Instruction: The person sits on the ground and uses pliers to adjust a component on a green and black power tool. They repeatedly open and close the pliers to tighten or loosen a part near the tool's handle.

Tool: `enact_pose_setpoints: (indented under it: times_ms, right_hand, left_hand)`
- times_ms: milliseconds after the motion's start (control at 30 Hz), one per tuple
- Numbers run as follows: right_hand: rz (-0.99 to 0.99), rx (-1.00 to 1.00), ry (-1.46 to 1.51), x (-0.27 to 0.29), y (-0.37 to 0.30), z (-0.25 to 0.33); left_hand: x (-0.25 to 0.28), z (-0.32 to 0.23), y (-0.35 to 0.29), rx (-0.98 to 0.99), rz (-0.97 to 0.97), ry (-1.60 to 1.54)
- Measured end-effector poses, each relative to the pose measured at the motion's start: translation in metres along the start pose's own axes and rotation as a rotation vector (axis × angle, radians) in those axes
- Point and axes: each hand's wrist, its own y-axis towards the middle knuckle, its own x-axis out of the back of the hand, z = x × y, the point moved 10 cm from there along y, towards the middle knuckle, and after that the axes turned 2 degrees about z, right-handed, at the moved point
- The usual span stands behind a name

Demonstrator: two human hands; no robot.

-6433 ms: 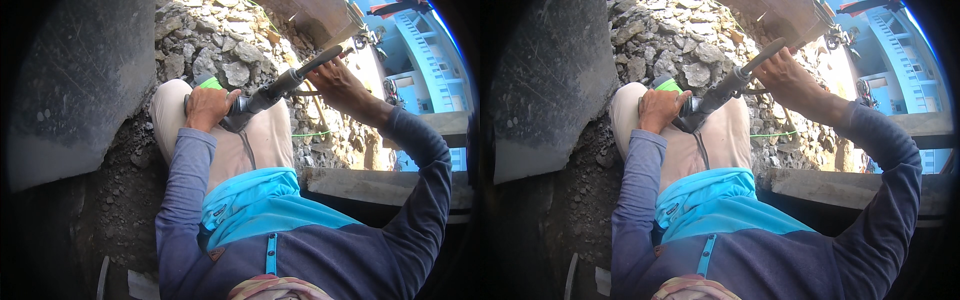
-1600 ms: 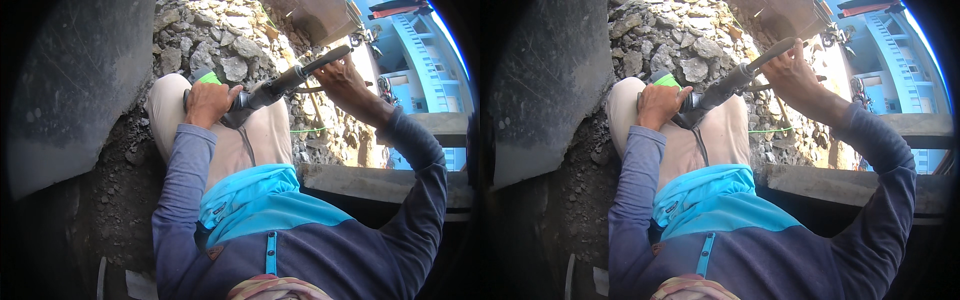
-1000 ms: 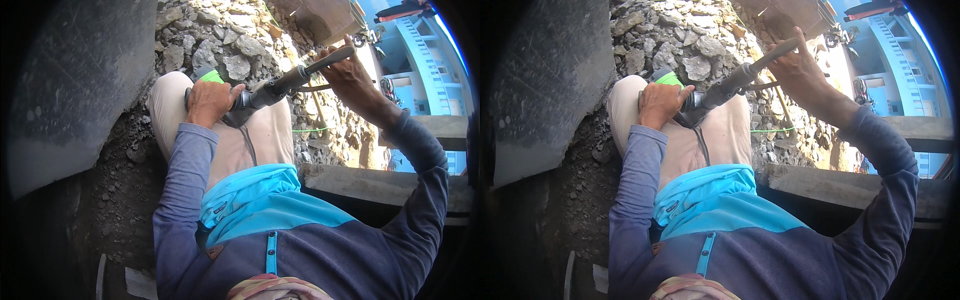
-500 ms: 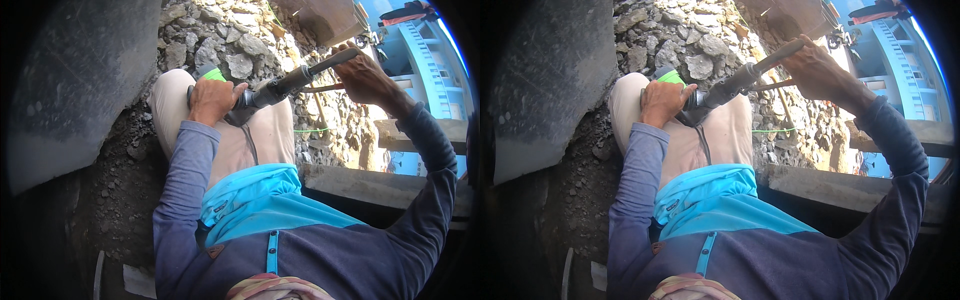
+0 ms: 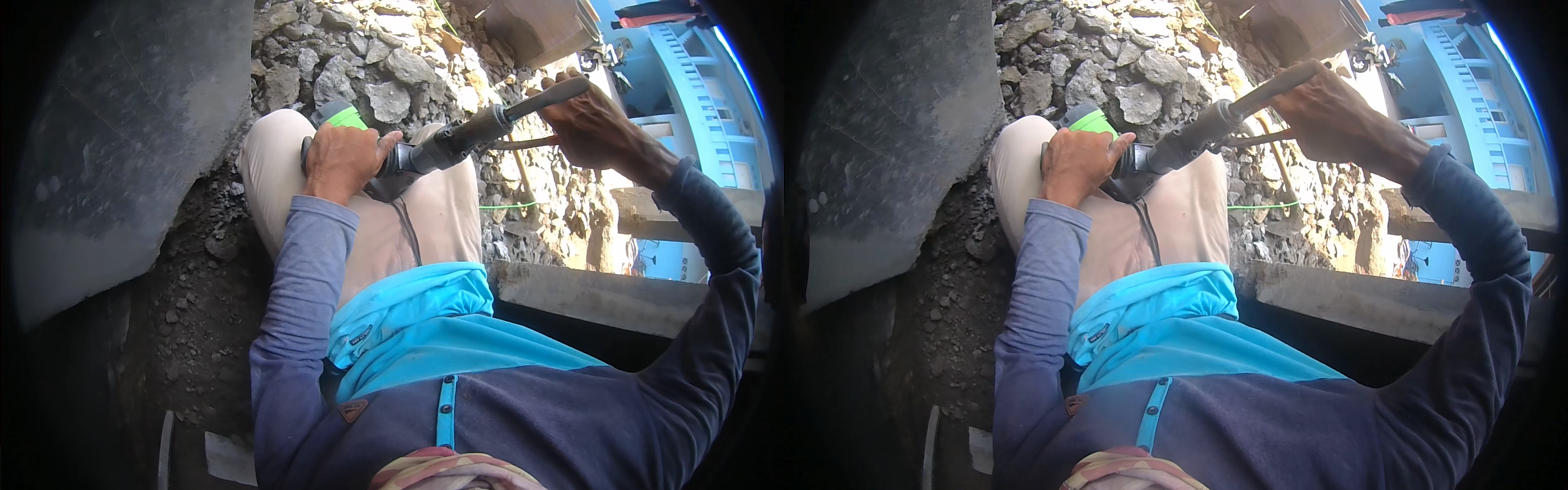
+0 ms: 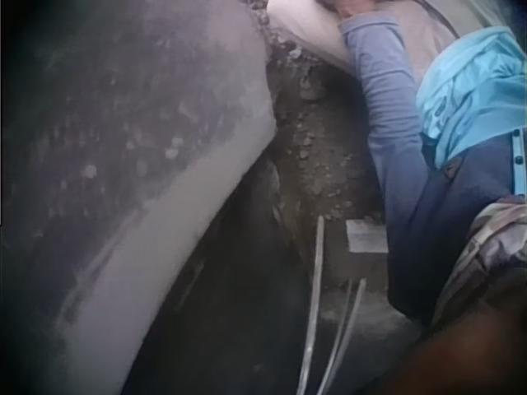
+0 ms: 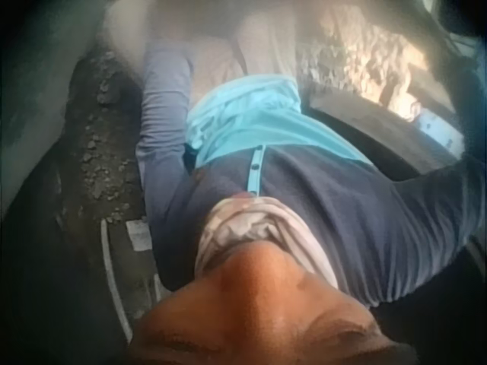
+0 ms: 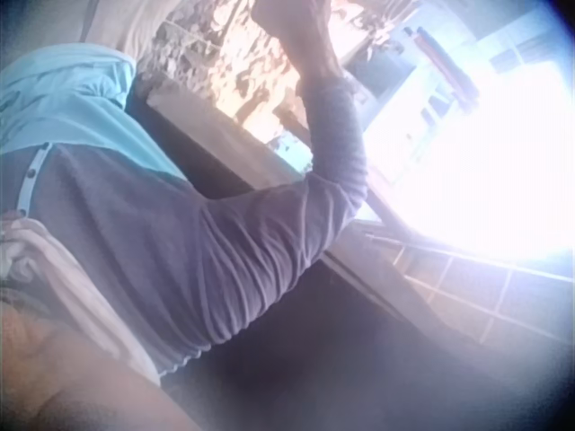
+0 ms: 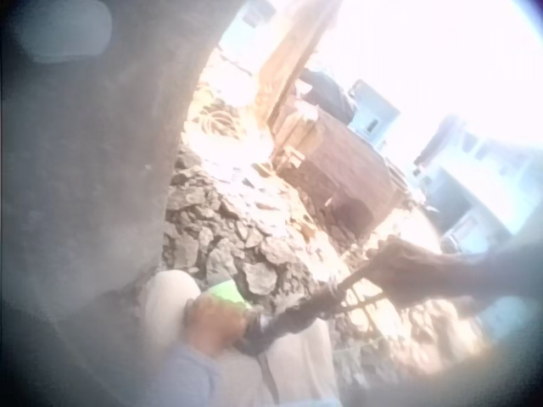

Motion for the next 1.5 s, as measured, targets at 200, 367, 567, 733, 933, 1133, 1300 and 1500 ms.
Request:
enact_pose_setpoints:
  times_ms: [200, 367, 567, 733, 933, 1133, 1300, 1500]
  right_hand:
    - [0.045, -0.072, 0.043, -0.018, -0.011, -0.003]
    - [0.077, -0.071, 0.021, -0.018, -0.01, 0.0]
    - [0.092, -0.093, -0.027, -0.038, -0.021, -0.004]
    - [0.288, -0.182, 0.029, -0.049, -0.022, -0.002]
    - [0.251, -0.25, 0.074, -0.048, -0.033, 0.006]
    - [0.02, -0.235, -0.155, -0.032, -0.029, 0.002]
    - [0.014, -0.237, -0.212, -0.028, -0.024, 0.006]
    - [0.051, -0.25, -0.205, -0.029, -0.027, 0.004]
  left_hand:
    - [-0.001, 0.0, 0.002, -0.009, 0.015, -0.012]
    - [0.002, 0.0, 0.0, -0.013, -0.005, -0.009]
    - [0.003, -0.005, 0.001, -0.026, -0.014, -0.008]
    - [0.003, -0.006, -0.002, -0.034, -0.046, 0.015]
    - [0.002, -0.007, 0.003, -0.043, -0.046, -0.025]
    - [0.007, -0.008, 0.002, -0.039, -0.039, -0.013]
    - [-0.002, -0.002, 0.002, -0.016, 0.001, -0.036]
    - [-0.002, -0.002, 0.001, 0.001, 0.025, -0.028]
